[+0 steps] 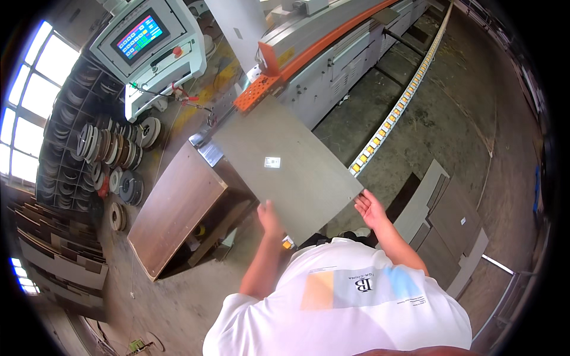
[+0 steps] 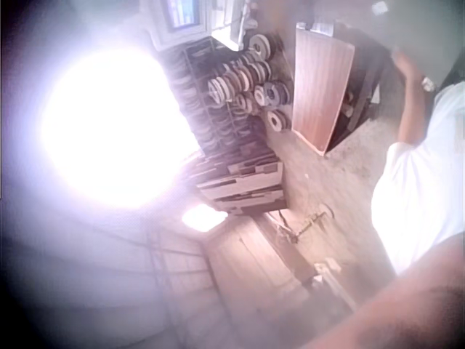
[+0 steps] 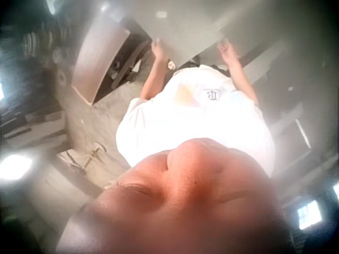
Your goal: The person repeatedly picks up rectangular wood panels from a conveyor belt and stacks them on the floor. They then carry a metal frame across the workshop and place it on a table.
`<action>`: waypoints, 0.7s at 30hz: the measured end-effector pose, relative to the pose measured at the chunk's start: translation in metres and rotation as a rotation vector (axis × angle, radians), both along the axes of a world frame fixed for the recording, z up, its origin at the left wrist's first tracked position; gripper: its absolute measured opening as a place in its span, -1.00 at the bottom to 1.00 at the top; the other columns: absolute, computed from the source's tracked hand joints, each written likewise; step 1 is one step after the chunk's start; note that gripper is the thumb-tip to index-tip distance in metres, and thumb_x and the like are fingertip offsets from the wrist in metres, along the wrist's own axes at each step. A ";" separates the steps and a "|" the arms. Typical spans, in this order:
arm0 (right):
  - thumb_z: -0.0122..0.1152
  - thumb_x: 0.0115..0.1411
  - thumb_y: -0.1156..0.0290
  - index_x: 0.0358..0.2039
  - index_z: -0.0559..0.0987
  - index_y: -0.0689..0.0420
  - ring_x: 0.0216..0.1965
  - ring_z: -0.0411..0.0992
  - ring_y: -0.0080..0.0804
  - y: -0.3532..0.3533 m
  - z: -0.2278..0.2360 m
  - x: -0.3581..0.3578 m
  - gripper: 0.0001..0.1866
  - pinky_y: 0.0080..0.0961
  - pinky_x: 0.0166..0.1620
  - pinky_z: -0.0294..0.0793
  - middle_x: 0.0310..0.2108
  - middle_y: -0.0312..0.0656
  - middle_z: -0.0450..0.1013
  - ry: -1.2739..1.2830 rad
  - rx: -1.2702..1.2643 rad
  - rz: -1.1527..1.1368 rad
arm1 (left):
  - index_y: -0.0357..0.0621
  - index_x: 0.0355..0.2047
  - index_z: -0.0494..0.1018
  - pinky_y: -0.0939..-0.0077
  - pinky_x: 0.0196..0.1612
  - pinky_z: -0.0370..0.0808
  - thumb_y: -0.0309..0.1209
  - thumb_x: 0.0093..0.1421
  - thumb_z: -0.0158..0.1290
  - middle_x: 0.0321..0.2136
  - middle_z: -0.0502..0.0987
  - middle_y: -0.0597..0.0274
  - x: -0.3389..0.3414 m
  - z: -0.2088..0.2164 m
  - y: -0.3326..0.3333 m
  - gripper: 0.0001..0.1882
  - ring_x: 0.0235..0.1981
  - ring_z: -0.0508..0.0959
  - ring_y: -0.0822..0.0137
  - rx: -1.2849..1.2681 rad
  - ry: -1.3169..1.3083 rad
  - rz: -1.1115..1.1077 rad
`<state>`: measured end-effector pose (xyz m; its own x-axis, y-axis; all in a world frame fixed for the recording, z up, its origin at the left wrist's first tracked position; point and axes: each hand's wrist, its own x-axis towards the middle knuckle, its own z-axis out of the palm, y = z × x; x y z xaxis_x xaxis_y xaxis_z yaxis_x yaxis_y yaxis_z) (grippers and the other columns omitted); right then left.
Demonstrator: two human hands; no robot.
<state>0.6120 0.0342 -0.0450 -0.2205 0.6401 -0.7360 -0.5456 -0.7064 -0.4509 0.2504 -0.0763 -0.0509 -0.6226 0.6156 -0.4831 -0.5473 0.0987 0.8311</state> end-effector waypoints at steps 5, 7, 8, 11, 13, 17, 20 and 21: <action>0.22 0.38 0.23 0.01 0.52 0.04 -0.04 0.58 -0.36 -0.015 0.018 0.031 -0.73 -0.30 -0.05 0.64 -0.01 -0.16 0.58 -0.098 0.099 0.044 | -0.13 0.46 -0.04 0.20 0.11 0.51 -0.42 0.48 -0.18 0.26 0.29 -0.02 0.003 0.010 0.036 -0.41 0.14 0.45 0.13 0.156 0.027 0.051; 0.18 0.40 0.22 -0.02 0.55 0.01 -0.09 0.62 -0.42 -0.031 0.012 0.056 -0.77 -0.32 -0.11 0.67 -0.06 -0.19 0.62 -0.171 0.110 0.113 | -0.13 0.45 -0.02 0.17 0.13 0.49 -0.43 0.48 -0.20 0.26 0.30 -0.01 0.004 0.012 0.044 -0.43 0.15 0.45 0.12 0.116 0.004 0.050; 0.20 0.39 0.22 -0.02 0.54 0.01 -0.15 0.62 -0.43 -0.043 -0.001 0.071 -0.76 -0.33 -0.14 0.66 -0.09 -0.21 0.62 -0.200 0.085 0.100 | -0.13 0.45 -0.01 0.15 0.15 0.48 -0.43 0.48 -0.20 0.26 0.31 -0.01 0.005 0.016 0.050 -0.44 0.16 0.45 0.12 0.099 -0.006 0.044; 0.24 0.36 0.21 0.07 0.48 0.11 -0.08 0.58 -0.31 -0.084 -0.016 0.107 -0.63 -0.29 -0.10 0.62 -0.02 -0.08 0.56 -0.324 0.026 0.084 | -0.12 0.44 -0.01 0.14 0.15 0.48 -0.44 0.47 -0.22 0.26 0.31 0.00 0.007 0.017 0.058 -0.44 0.17 0.44 0.12 0.173 -0.035 0.016; 0.25 0.34 0.20 0.09 0.47 0.12 -0.08 0.58 -0.29 -0.111 -0.023 0.127 -0.59 -0.28 -0.09 0.61 -0.03 -0.08 0.56 -0.410 -0.046 0.075 | -0.11 0.44 0.00 0.15 0.15 0.48 -0.45 0.47 -0.22 0.26 0.31 0.02 0.008 0.010 0.067 -0.44 0.17 0.45 0.12 0.192 -0.036 0.022; 0.22 0.36 0.25 0.01 0.51 0.20 -0.12 0.59 -0.30 -0.163 -0.032 0.150 -0.67 -0.32 -0.11 0.61 -0.08 -0.05 0.59 -0.493 -0.142 0.015 | -0.08 0.45 -0.01 0.15 0.16 0.48 -0.46 0.47 -0.22 0.27 0.30 0.04 0.019 0.006 0.094 -0.43 0.17 0.45 0.11 0.265 -0.081 -0.021; 0.26 0.31 0.16 0.02 0.54 0.15 -0.15 0.59 -0.33 -0.202 -0.076 0.181 -0.61 -0.36 -0.18 0.59 -0.10 -0.14 0.59 -0.453 -0.144 0.042 | 0.06 0.50 -0.12 0.02 0.23 0.45 -0.45 0.52 -0.27 0.34 0.23 0.04 0.034 0.006 0.126 -0.40 0.25 0.38 0.02 0.166 -0.132 -0.020; 0.25 0.31 0.16 -0.01 0.56 0.15 -0.17 0.59 -0.34 -0.208 -0.076 0.180 -0.62 -0.38 -0.19 0.59 -0.13 -0.15 0.59 -0.483 -0.157 0.031 | 0.08 0.50 -0.14 0.00 0.24 0.44 -0.44 0.52 -0.26 0.35 0.21 0.05 0.037 0.004 0.137 -0.39 0.25 0.37 0.01 0.159 -0.131 -0.010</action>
